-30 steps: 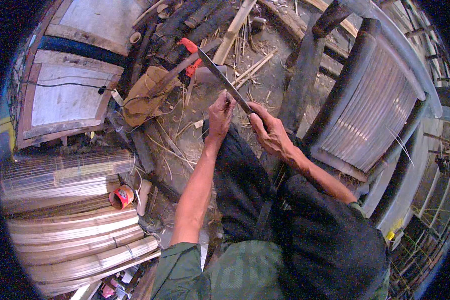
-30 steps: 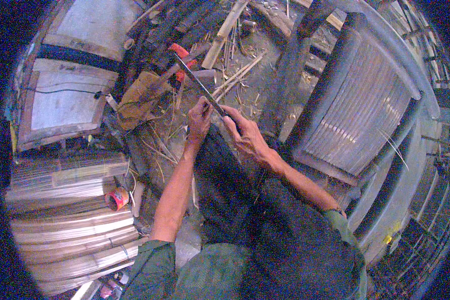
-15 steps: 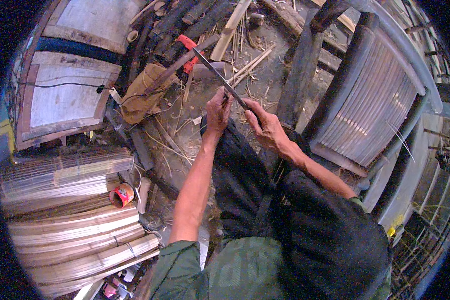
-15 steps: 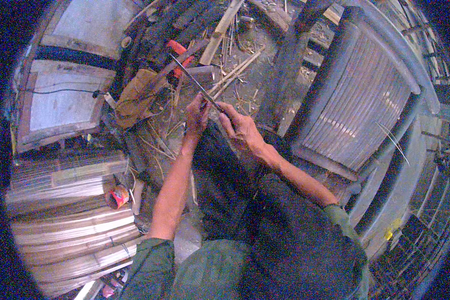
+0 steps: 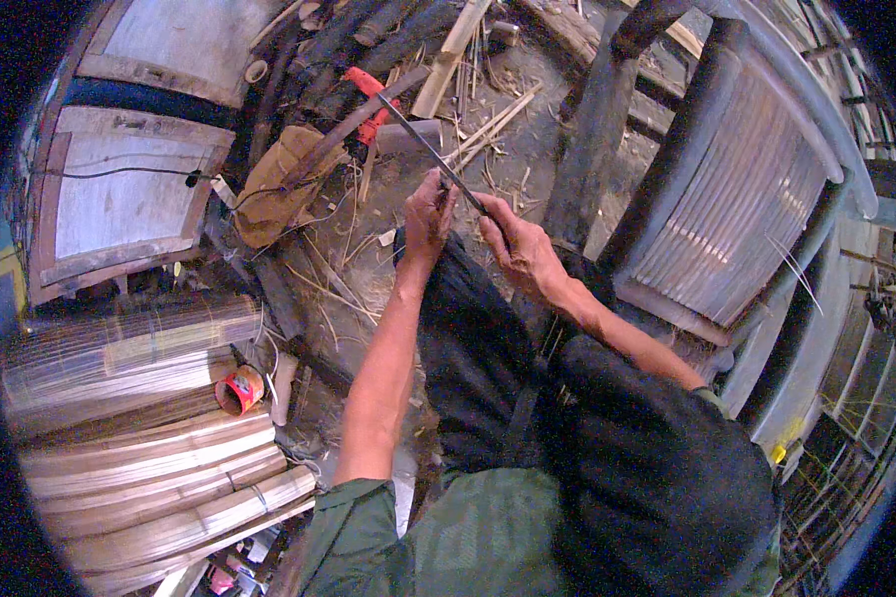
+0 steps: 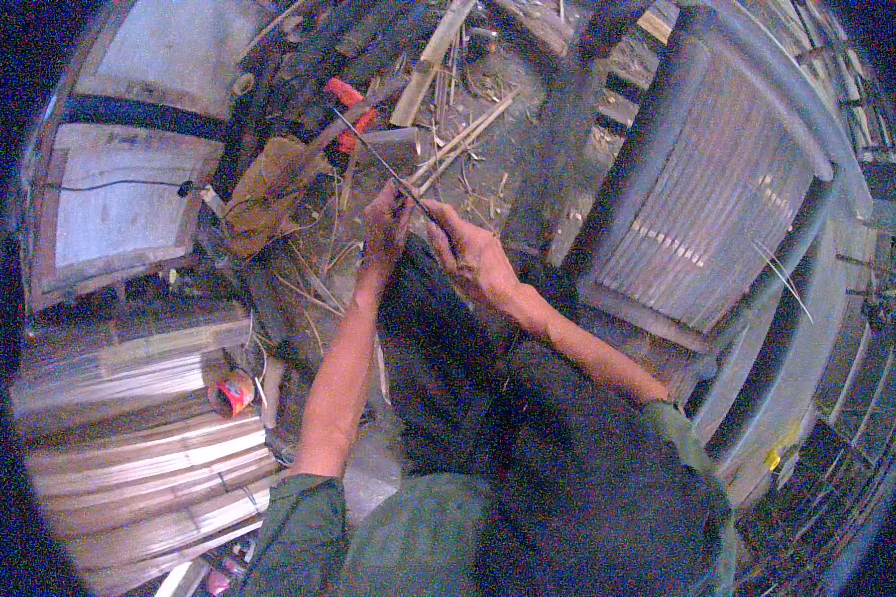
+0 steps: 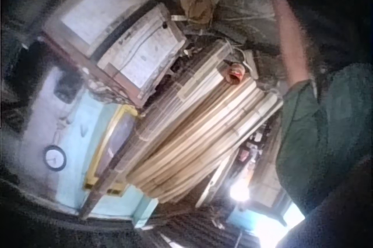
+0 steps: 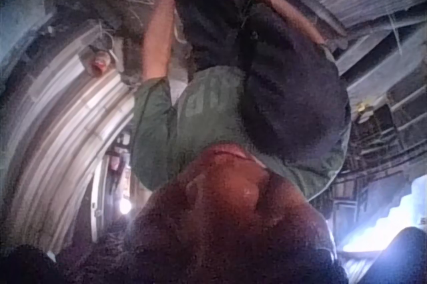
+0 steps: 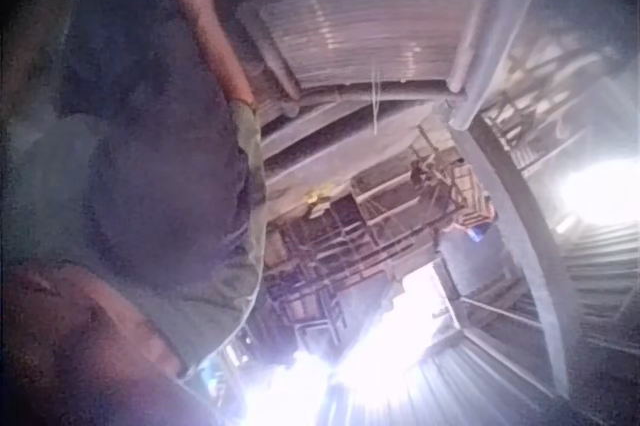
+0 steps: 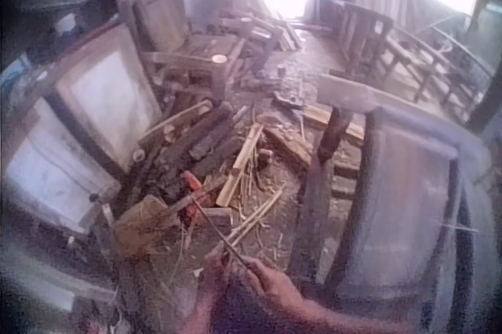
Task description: The person repairs a chair by cutting thin wooden strips with a hand saw and inserting them into the chair frame. They repeatedly measure, cut, and fit the strips into place, adjusting the chair as needed.
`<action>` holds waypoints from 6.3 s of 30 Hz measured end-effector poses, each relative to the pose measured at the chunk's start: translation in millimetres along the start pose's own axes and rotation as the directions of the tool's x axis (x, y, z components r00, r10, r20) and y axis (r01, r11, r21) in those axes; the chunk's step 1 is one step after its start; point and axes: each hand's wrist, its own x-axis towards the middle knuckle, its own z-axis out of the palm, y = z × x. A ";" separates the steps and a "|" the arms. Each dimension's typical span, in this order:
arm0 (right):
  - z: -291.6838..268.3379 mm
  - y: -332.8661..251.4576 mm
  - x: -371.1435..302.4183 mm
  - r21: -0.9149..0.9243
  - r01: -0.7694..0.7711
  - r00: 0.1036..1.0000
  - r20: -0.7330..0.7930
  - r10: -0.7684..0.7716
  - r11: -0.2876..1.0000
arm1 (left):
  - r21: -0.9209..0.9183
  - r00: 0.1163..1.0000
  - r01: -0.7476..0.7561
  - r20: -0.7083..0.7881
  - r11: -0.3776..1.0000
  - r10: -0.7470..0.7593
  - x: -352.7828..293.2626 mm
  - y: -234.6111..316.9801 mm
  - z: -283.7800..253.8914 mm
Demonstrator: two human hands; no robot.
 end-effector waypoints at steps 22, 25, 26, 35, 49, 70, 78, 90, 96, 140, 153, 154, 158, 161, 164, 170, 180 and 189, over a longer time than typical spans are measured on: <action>6.1 27.3 5.0 -0.138 -0.145 0.989 -0.008 0.146 0.980 | 0.567 0.872 -0.461 0.145 0.683 0.468 179.5 3.4 -3.6; 6.8 29.4 -2.3 -0.157 -0.102 0.994 0.019 0.106 0.982 | 0.473 0.886 -0.437 0.077 0.765 0.458 170.5 4.4 -5.5; 13.6 34.3 -1.7 -0.160 -0.105 0.994 0.012 0.108 0.982 | 0.413 0.901 -0.431 0.146 0.802 0.409 152.5 -15.4 -1.3; 31.5 42.3 -2.5 -0.344 -0.108 0.944 0.260 0.205 0.933 | 0.471 0.912 0.038 -0.376 0.881 0.162 60.2 -83.4 -9.4; -89.5 -69.3 15.2 -0.874 0.411 0.873 0.294 -0.389 0.261 | -0.864 0.829 0.486 0.503 -0.130 -0.242 -39.4 108.7 -66.0; -134.8 -144.6 -12.7 -0.759 0.223 0.971 0.114 -0.212 0.612 | -0.616 0.678 0.704 0.436 0.354 -0.592 -177.0 217.7 -126.5; -89.7 -124.6 74.2 -0.780 0.246 0.965 0.145 -0.217 0.575 | -0.784 0.784 0.573 0.438 0.240 -0.439 -115.5 162.1 -145.4; -21.2 -57.6 74.1 -0.202 -0.079 0.887 0.433 0.161 0.976 | -0.914 0.777 0.133 -0.143 0.382 -0.613 -118.7 105.5 -211.6; -35.3 -88.0 74.6 -0.265 0.199 0.962 0.235 -0.137 0.943 | -0.459 0.579 0.449 -0.504 0.767 -0.641 -160.8 21.4 -224.9; 170.4 -6.0 60.5 -0.114 -0.252 0.920 0.281 0.274 0.961 | 0.530 0.779 0.626 -0.459 0.572 -0.427 -47.9 -57.7 -169.9; 203.1 30.6 72.5 0.136 -0.194 0.956 0.250 0.156 0.972 | 0.514 0.767 0.640 -0.472 0.571 -0.434 -22.0 -41.2 -153.8; 192.4 17.3 74.3 0.148 -0.159 0.945 0.310 0.107 0.976 | 0.516 0.768 0.639 -0.475 0.571 -0.430 -19.3 -32.3 -148.4; 199.9 84.3 74.8 -0.111 -0.293 0.910 0.274 0.312 0.950 | 0.696 0.853 0.519 -0.388 0.497 -0.348 -14.2 -27.3 -143.8; 205.5 70.7 82.9 0.035 -0.299 0.926 0.251 0.281 0.954 | 0.435 0.733 0.680 -0.428 0.590 -0.528 -7.4 -27.8 -155.3; 195.3 36.7 74.9 0.115 -0.271 0.933 0.274 0.231 0.956 | 0.427 0.691 0.723 -0.460 0.543 -0.558 -11.5 -27.2 -149.9; 202.6 129.0 63.5 -0.219 -0.336 0.890 0.243 0.385 0.916 | 0.404 0.694 0.720 -0.453 0.564 -0.560 -11.6 -24.5 -143.8; 200.0 48.0 108.0 0.165 -0.288 0.908 0.360 0.214 0.943 | 0.427 0.687 0.726 -0.473 0.539 -0.552 18.0 -51.8 -172.4; 230.7 178.5 90.2 0.104 -0.674 0.698 0.414 0.584 0.731 | 0.305 0.616 0.784 -0.485 0.540 -0.621 21.4 -64.8 -176.4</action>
